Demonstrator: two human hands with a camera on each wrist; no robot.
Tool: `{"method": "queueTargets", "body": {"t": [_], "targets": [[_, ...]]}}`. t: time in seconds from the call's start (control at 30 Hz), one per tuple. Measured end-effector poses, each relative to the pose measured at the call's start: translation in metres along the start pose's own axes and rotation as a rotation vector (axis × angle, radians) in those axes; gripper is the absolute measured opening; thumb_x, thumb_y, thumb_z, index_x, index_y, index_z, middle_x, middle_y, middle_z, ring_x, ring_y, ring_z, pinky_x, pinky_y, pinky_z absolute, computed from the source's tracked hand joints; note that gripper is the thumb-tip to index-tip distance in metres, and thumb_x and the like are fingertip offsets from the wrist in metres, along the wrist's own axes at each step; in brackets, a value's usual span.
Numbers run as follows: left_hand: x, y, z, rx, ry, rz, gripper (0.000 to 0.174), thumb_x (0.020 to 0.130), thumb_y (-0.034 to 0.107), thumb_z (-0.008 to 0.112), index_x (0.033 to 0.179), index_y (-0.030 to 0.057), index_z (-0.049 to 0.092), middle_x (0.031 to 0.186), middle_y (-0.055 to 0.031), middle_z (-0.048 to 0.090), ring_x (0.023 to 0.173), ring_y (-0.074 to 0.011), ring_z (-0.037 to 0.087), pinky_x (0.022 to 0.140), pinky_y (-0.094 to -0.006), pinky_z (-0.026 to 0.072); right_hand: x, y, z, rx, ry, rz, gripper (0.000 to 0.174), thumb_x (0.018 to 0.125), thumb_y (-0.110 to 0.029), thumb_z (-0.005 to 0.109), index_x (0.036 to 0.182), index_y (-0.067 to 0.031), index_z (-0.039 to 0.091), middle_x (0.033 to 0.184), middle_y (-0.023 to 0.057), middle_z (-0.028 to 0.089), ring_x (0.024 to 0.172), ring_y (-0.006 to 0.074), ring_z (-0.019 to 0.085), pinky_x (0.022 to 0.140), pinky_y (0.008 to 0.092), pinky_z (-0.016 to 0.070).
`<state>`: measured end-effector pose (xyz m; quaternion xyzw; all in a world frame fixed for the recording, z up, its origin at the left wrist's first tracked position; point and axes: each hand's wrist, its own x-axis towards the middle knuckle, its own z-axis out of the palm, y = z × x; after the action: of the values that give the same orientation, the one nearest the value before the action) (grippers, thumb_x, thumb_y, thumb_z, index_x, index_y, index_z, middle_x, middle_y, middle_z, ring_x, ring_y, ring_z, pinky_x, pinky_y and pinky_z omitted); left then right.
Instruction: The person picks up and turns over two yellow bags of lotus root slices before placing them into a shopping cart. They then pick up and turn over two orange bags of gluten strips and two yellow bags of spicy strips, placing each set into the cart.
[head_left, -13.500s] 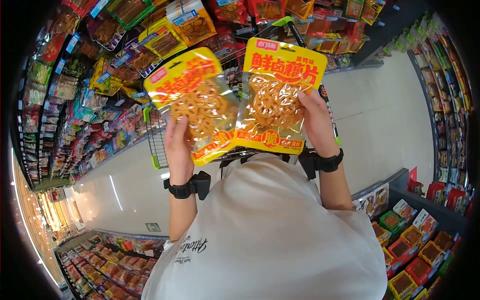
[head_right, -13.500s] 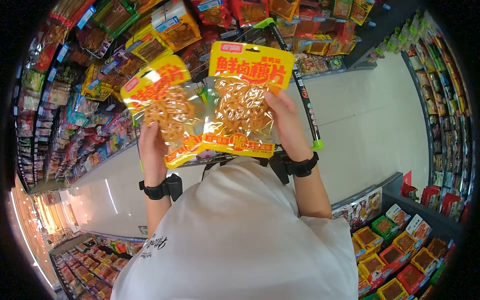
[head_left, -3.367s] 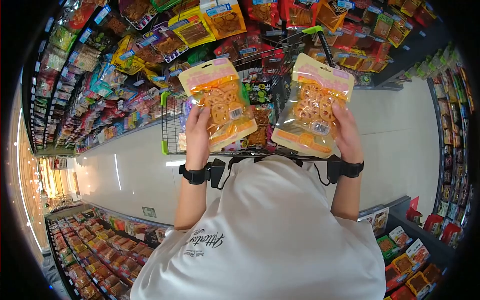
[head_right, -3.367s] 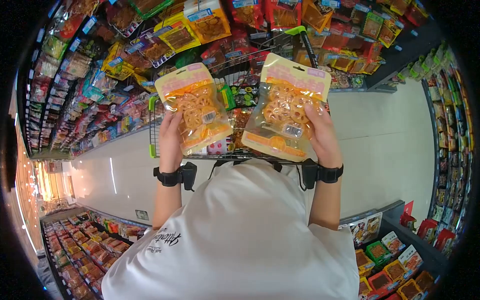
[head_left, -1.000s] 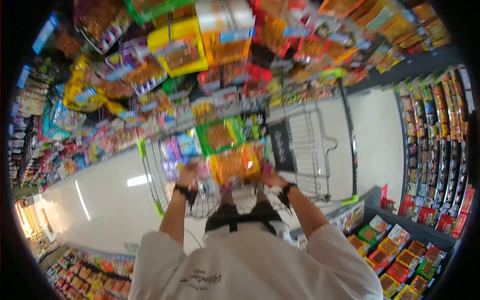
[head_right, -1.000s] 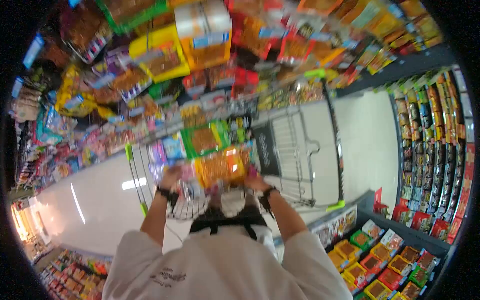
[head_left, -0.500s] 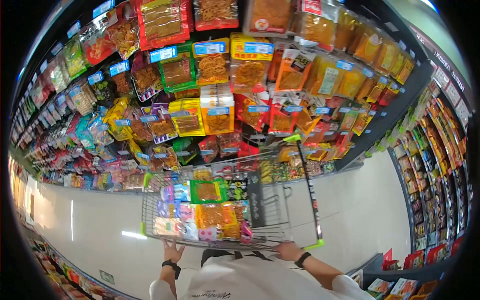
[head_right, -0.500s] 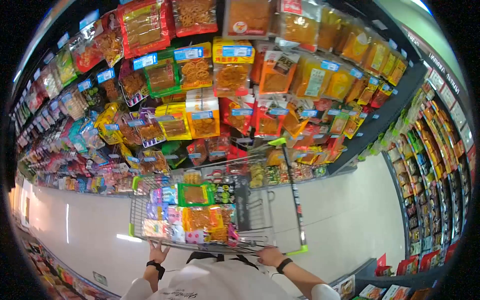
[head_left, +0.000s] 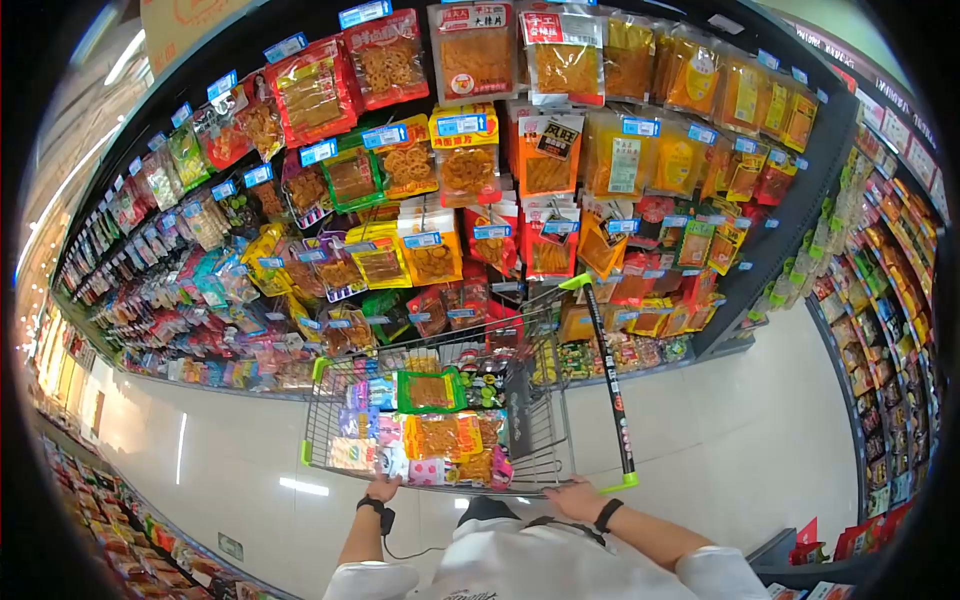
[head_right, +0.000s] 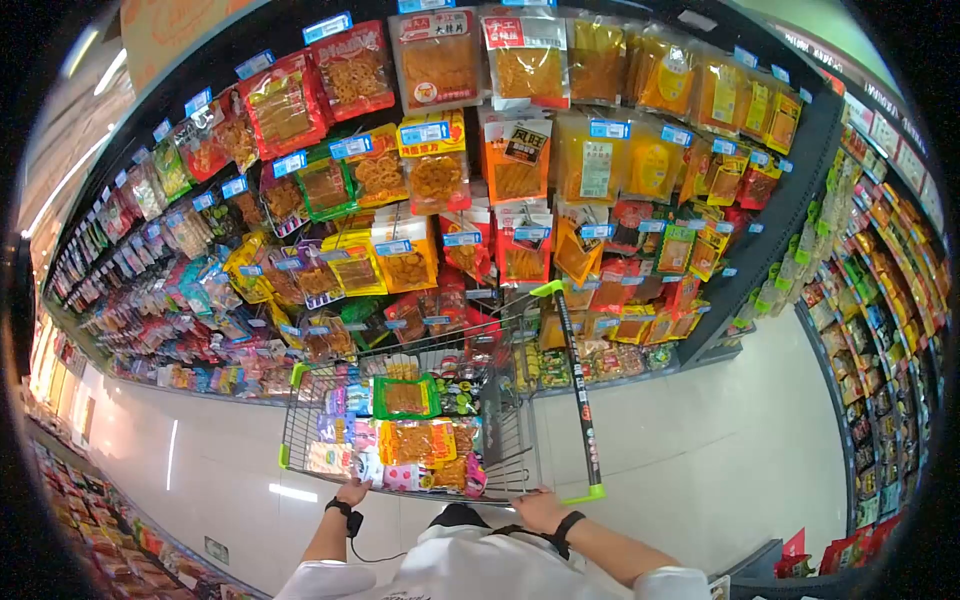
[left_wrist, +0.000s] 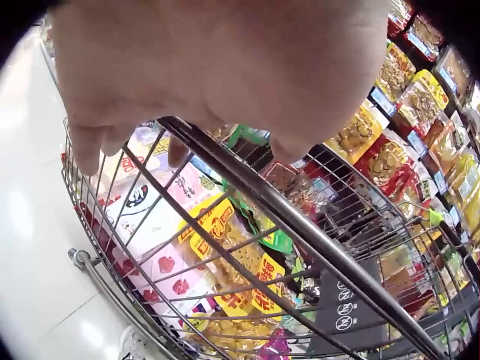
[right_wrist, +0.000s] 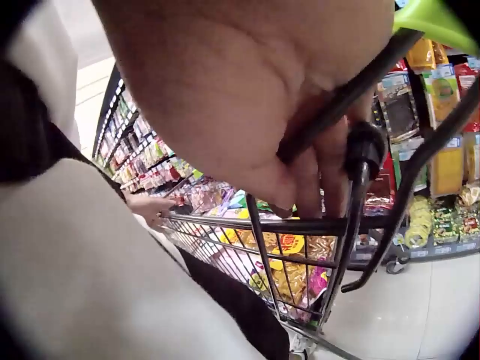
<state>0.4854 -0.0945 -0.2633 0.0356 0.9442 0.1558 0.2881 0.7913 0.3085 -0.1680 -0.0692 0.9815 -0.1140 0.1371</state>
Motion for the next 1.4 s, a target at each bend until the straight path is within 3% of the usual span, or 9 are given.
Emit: {"method": "queueTargets", "body": {"t": [0.1, 0.2, 0.33, 0.5, 0.7, 0.77, 0.9, 1.07, 1.4], "targets": [[-0.029, 0.056, -0.071, 0.076, -0.026, 0.076, 0.044, 0.079, 0.049, 0.059, 0.095, 0.0099, 0.071, 0.084, -0.0160, 0.069, 0.090, -0.0311, 0.066, 0.082, -0.0419, 0.0508, -0.001, 0.007, -0.110, 0.240, -0.516, -0.014, 0.040, 0.091, -0.027, 0.047, 0.127, -0.0095, 0.052, 0.118, 0.0159, 0.061, 0.107, 0.0312, 0.058, 0.095, 0.0396, 0.0438], [0.007, 0.111, -0.149, -0.059, 0.548, 0.466, 0.034, 0.087, 0.034, 0.052, 0.076, 0.0038, 0.066, 0.068, -0.0216, 0.061, 0.065, -0.0403, 0.060, 0.058, -0.0485, 0.0466, 0.022, 0.051, -0.202, 0.578, -0.350, -0.240, 0.043, 0.091, -0.032, 0.053, 0.127, -0.0075, 0.052, 0.122, 0.0151, 0.059, 0.109, 0.0306, 0.058, 0.095, 0.0362, 0.0451], [0.024, 0.250, -0.291, -0.129, 0.733, 0.765, 0.019, 0.087, 0.020, 0.058, 0.091, 0.0036, 0.066, 0.074, -0.0182, 0.063, 0.068, -0.0338, 0.064, 0.060, -0.0383, 0.0487, 0.110, 0.101, -0.328, 0.596, 0.286, -0.342, 0.032, 0.090, -0.018, 0.055, 0.118, -0.0044, 0.056, 0.116, 0.0153, 0.061, 0.108, 0.0301, 0.058, 0.092, 0.0376, 0.0467], [0.115, 0.421, -0.378, -0.500, 0.453, 1.106, 0.033, 0.091, 0.013, 0.054, 0.120, -0.0031, 0.056, 0.116, -0.0149, 0.063, 0.105, -0.0211, 0.062, 0.089, -0.0311, 0.0472, 0.272, 0.159, -0.438, 0.610, 0.905, -0.192, 0.054, 0.086, -0.016, 0.057, 0.136, -0.0047, 0.041, 0.119, 0.0168, 0.059, 0.105, 0.0225, 0.059, 0.084, 0.0321, 0.0476], [0.201, 0.573, -0.385, -0.846, 0.475, 1.057, 0.069, 0.085, 0.029, 0.061, 0.138, -0.0049, 0.032, 0.129, -0.0230, 0.051, 0.121, -0.0307, 0.049, 0.098, -0.0321, 0.0387, 0.437, 0.211, -0.468, 1.048, 1.072, 0.276, 0.091, 0.077, -0.020, 0.068, 0.147, -0.0012, 0.012, 0.126, 0.0233, 0.051, 0.111, 0.0249, 0.055, 0.090, 0.0325, 0.0443], [0.205, 0.582, -0.380, -0.753, 0.356, 0.993, 0.071, 0.084, 0.029, 0.062, 0.138, -0.0049, 0.031, 0.127, -0.0226, 0.052, 0.118, -0.0296, 0.051, 0.098, -0.0323, 0.0390, 0.471, 0.222, -0.461, 1.081, 1.174, 0.230, 0.095, 0.076, -0.018, 0.068, 0.147, -0.0005, 0.008, 0.126, 0.0226, 0.051, 0.111, 0.0269, 0.055, 0.092, 0.0330, 0.0432], [0.270, 0.584, -0.355, -0.936, 0.402, 1.146, 0.066, 0.084, 0.026, 0.063, 0.136, -0.0028, 0.035, 0.123, -0.0214, 0.056, 0.115, -0.0294, 0.054, 0.095, -0.0342, 0.0406, 0.465, 0.222, -0.458, 0.893, 1.161, 0.281, 0.073, 0.073, -0.028, 0.076, 0.129, 0.0041, 0.043, 0.117, 0.0161, 0.060, 0.106, 0.0248, 0.058, 0.090, 0.0353, 0.0449], [0.233, 0.560, -0.368, -0.820, 0.338, 1.133, 0.051, 0.081, 0.028, 0.072, 0.115, -0.0035, 0.049, 0.082, -0.0061, 0.057, 0.073, -0.0161, 0.055, 0.069, -0.0296, 0.0471, 0.414, 0.178, -0.479, 1.158, 0.904, 0.307, 0.034, 0.084, -0.018, 0.071, 0.110, 0.0013, 0.058, 0.104, 0.0072, 0.065, 0.090, 0.0111, 0.061, 0.078, 0.0272, 0.0488], [0.077, 0.480, -0.332, -1.232, -0.222, 1.082, 0.038, 0.085, 0.013, 0.069, 0.115, 0.0004, 0.049, 0.107, -0.0075, 0.061, 0.097, -0.0117, 0.057, 0.083, -0.0251, 0.0459, 0.307, 0.082, -0.413, 1.569, 0.869, 0.090, 0.033, 0.087, -0.013, 0.066, 0.117, -0.0009, 0.057, 0.112, 0.0034, 0.063, 0.099, 0.0102, 0.059, 0.085, 0.0267, 0.0479]]}}
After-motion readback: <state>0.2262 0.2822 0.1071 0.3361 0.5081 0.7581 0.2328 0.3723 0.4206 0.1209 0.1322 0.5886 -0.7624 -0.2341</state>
